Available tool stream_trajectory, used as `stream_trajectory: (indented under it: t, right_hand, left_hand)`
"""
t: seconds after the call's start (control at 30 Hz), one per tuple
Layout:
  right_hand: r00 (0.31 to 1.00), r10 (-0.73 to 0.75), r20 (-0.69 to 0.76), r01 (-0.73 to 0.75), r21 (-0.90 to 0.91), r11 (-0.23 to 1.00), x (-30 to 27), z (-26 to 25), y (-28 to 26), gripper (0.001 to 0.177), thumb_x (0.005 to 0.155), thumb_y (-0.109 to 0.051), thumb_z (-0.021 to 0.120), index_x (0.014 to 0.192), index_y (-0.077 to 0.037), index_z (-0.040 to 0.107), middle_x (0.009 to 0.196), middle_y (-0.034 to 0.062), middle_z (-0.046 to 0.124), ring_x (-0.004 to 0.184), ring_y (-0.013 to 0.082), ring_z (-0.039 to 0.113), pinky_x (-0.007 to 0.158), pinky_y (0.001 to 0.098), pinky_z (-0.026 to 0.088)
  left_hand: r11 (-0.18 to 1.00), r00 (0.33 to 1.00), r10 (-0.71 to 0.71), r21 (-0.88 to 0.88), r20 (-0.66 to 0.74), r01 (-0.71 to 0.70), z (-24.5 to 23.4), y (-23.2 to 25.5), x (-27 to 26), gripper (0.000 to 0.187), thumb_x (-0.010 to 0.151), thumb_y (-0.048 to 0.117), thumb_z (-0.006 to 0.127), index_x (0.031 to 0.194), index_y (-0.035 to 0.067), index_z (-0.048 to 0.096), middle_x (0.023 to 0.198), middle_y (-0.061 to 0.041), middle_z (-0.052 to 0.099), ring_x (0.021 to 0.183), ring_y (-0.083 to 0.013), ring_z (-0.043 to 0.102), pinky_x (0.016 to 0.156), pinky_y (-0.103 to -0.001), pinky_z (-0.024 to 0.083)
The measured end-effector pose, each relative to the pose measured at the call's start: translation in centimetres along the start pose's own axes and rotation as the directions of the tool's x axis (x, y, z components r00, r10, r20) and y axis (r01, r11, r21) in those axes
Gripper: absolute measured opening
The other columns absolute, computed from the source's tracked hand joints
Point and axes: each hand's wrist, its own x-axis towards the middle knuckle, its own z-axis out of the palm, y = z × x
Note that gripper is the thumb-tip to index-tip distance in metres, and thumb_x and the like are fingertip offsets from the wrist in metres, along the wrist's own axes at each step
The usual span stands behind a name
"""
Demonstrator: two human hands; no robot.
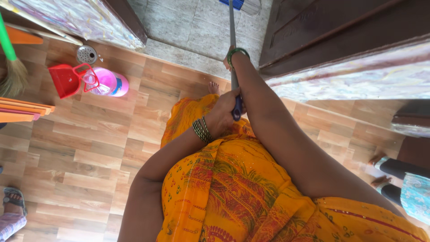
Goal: The person mops a tiled floor using a blue flat mop. They move the mop back and forth across the surface, covering the area near a doorway and a wooden cabinet.
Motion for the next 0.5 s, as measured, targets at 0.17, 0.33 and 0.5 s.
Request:
stream_trajectory:
  t: [0.17,0.33,0.5]
  right_hand:
    - [1.000,0.003,0.002,-0.003,0.025,1.000,0.0,-0.2,-0.2,0.100,0.092,-0.019,0.068,0.161,0.007,0.001,0.098,0.0195,0.074,0.084,0.0272,0.073,0.071,0.0464,0.059]
    - [1.000,0.009,-0.014,-0.008,0.058,0.998,2.2,-2.0,-0.8,0.101,0.093,-0.017,0.065,0.161,0.005,-0.007,0.101,0.0213,0.073,0.085,0.0274,0.073,0.073,0.0464,0.058]
    - [0.999,0.009,-0.043,-0.006,0.069,0.998,6.2,-6.5,-0.7,0.101,0.094,-0.017,0.063,0.161,0.003,-0.010,0.101,0.0219,0.073,0.085,0.0276,0.073,0.073,0.0462,0.057]
  left_hand:
    - [0.995,0.993,0.082,0.054,-0.084,-0.078,0.7,0.7,-1.6,0.030,0.106,0.029,0.049,0.087,0.007,0.055,0.063,-0.003,0.056,0.047,-0.0144,0.050,0.044,-0.026,0.044]
    - [0.991,0.987,0.112,0.092,-0.113,-0.101,1.2,3.1,1.0,0.023,0.103,0.026,0.052,0.096,0.004,0.052,0.062,-0.004,0.054,0.045,-0.0163,0.049,0.039,-0.028,0.042]
    - [0.989,0.977,0.148,0.004,-0.157,-0.149,2.8,6.6,4.9,0.052,0.098,0.018,0.053,0.146,0.020,0.034,0.070,-0.007,0.056,0.050,-0.0155,0.053,0.040,-0.030,0.044]
